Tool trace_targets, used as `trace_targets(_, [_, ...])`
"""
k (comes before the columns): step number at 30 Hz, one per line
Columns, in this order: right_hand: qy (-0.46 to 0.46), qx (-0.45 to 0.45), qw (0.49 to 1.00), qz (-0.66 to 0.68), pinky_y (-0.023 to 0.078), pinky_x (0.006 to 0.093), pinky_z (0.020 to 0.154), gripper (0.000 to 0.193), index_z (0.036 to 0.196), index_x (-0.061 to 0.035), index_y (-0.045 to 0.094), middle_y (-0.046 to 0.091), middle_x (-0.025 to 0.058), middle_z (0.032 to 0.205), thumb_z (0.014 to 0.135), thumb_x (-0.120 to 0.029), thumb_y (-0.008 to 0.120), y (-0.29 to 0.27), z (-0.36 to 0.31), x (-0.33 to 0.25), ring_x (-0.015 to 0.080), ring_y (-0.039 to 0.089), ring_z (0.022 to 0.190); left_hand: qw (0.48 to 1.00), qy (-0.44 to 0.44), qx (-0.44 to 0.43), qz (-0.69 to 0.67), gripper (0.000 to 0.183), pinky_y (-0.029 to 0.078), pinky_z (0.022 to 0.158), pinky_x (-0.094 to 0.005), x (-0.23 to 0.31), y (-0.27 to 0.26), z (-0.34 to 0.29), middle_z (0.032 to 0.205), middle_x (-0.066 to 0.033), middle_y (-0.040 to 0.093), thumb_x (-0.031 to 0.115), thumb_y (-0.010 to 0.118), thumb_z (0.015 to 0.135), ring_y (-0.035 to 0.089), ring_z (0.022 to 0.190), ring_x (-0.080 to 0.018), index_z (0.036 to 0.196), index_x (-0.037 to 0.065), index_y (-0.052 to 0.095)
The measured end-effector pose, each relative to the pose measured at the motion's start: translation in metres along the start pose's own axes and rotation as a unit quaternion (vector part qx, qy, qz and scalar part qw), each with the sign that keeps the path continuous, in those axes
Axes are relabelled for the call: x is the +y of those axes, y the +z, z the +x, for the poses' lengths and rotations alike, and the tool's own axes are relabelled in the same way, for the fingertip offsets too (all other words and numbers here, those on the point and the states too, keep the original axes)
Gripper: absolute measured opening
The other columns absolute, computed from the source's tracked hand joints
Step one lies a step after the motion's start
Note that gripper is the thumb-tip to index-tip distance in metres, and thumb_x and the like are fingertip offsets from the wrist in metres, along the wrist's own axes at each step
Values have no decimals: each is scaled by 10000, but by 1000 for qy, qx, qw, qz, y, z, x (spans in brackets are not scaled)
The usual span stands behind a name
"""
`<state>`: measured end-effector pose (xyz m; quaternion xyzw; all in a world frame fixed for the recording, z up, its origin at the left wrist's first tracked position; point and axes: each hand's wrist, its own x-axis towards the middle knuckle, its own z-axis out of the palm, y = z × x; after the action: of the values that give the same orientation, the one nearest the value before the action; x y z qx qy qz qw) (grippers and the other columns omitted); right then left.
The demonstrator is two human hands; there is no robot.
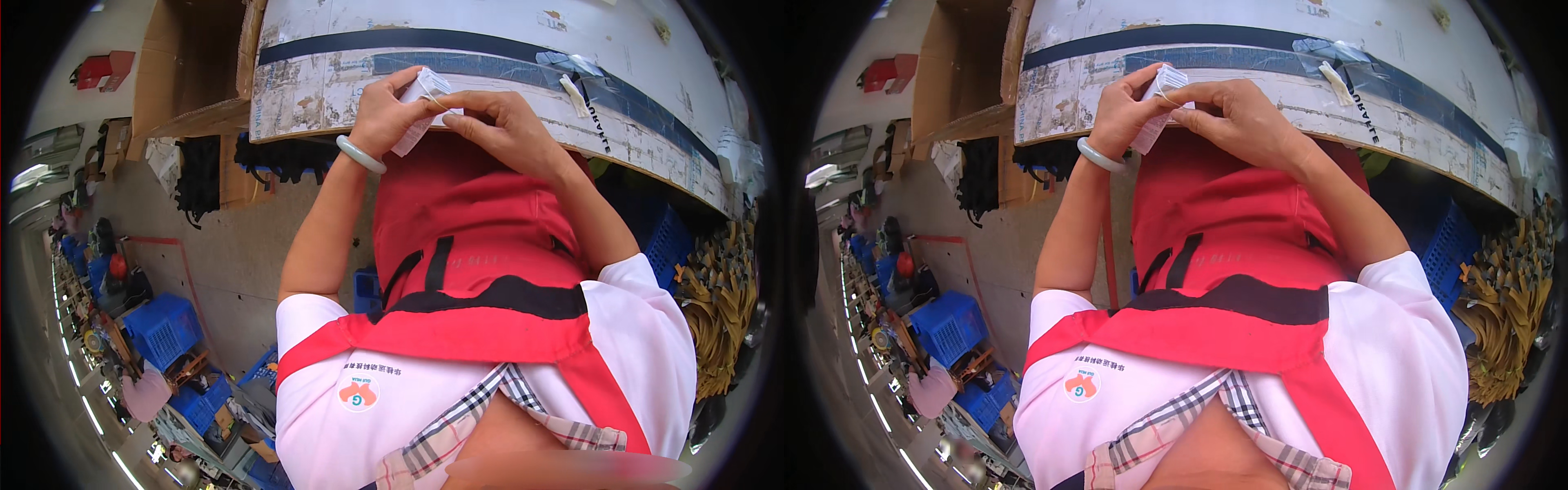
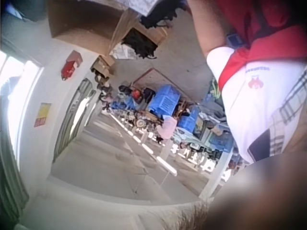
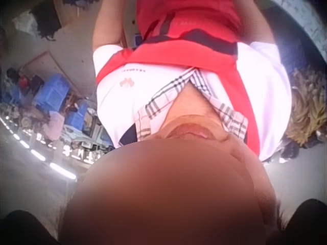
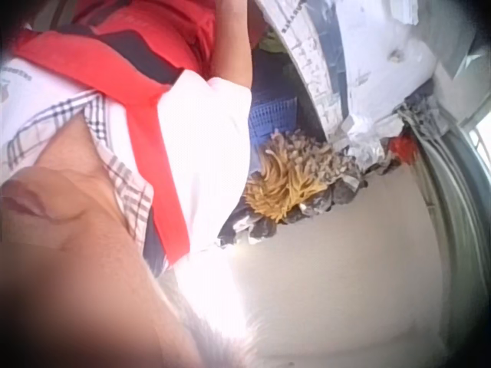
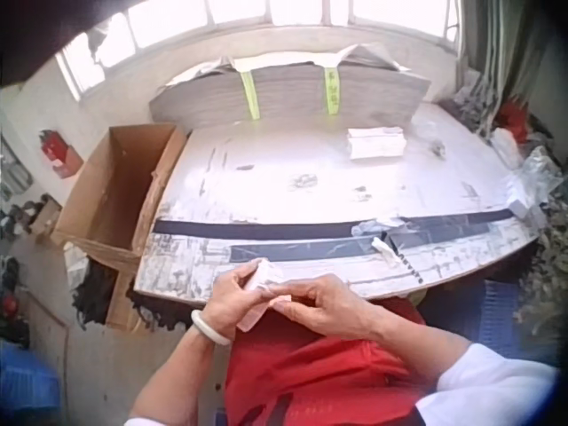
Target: Organize and sort a stack of garment tags at a workbench.
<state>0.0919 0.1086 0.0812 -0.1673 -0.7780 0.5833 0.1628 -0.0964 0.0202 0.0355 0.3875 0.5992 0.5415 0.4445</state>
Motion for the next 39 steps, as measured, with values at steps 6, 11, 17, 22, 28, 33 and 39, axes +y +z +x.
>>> trace_targets(6, [-58, 75, 989, -114, 498, 332, 617, 162, 1059, -44, 673, 663, 153, 793, 920, -121, 644, 13, -13, 7, 269, 618, 640, 999, 35, 40, 0, 764, 537, 779, -288, -19, 18, -2, 1023, -126, 664, 160, 811, 733, 652, 901, -175, 1401, 7, 472])
trace_targets(11, [-49, 95, 983, -147, 499, 314, 581, 167, 1066, -58, 680, 693, 128, 842, 908, -108, 660, 12, -12, 8, 227, 634, 631, 988, 74, 47, 129, 799, 534, 792, -329, -16, 16, -6, 1062, -160, 649, 199, 825, 700, 656, 921, -242, 1409, 73, 478])
trace_targets(17, [-94, 150, 969, -172, 533, 301, 589, 165, 1059, -78, 691, 714, 90, 949, 896, -90, 671, 16, -19, 5, 196, 667, 660, 987, 68, 40, 143, 775, 527, 839, -348, -13, 19, -8, 1092, -165, 647, 227, 831, 703, 650, 956, -252, 1388, 71, 504])
trace_targets(22, [-126, 155, 948, -249, 556, 293, 626, 151, 1043, -88, 691, 713, 78, 944, 896, -74, 661, 18, -24, 4, 201, 691, 753, 991, 56, 21, 118, 757, 522, 865, -346, -9, 21, -9, 1110, -172, 641, 234, 833, 719, 640, 988, -257, 1375, 36, 510])
trace_targets(28, [-168, 217, 932, -236, 558, 321, 721, 166, 1046, -104, 696, 667, 83, 1137, 881, -84, 684, 13, -28, -3, 222, 681, 879, 998, 28, -31, -51, 613, 518, 848, -274, 1, 15, -17, 1144, -71, 616, 76, 714, 861, 620, 993, -139, 1423, 67, 469])
trace_targets(33, [-59, 166, 979, -98, 525, 370, 890, 561, 1349, -152, 541, 597, 101, 1257, 845, -251, 767, 8, -23, 14, 240, 614, 1063, 955, -11, -64, -289, 592, 518, 892, -300, 8, 14, -21, 1183, -83, 611, 20, 674, 873, 610, 1059, -165, 1418, 56, 447])
trace_targets(39, [125, 77, 987, 59, 464, 354, 942, 757, 1448, -109, 419, 628, 121, 1204, 812, -315, 773, 9, -10, 10, 231, 602, 1054, 928, 98, -38, -356, 629, 412, 1066, -331, -8, 30, -20, 1290, -75, 562, -20, 649, 890, 534, 1206, -174, 1460, 67, 398])
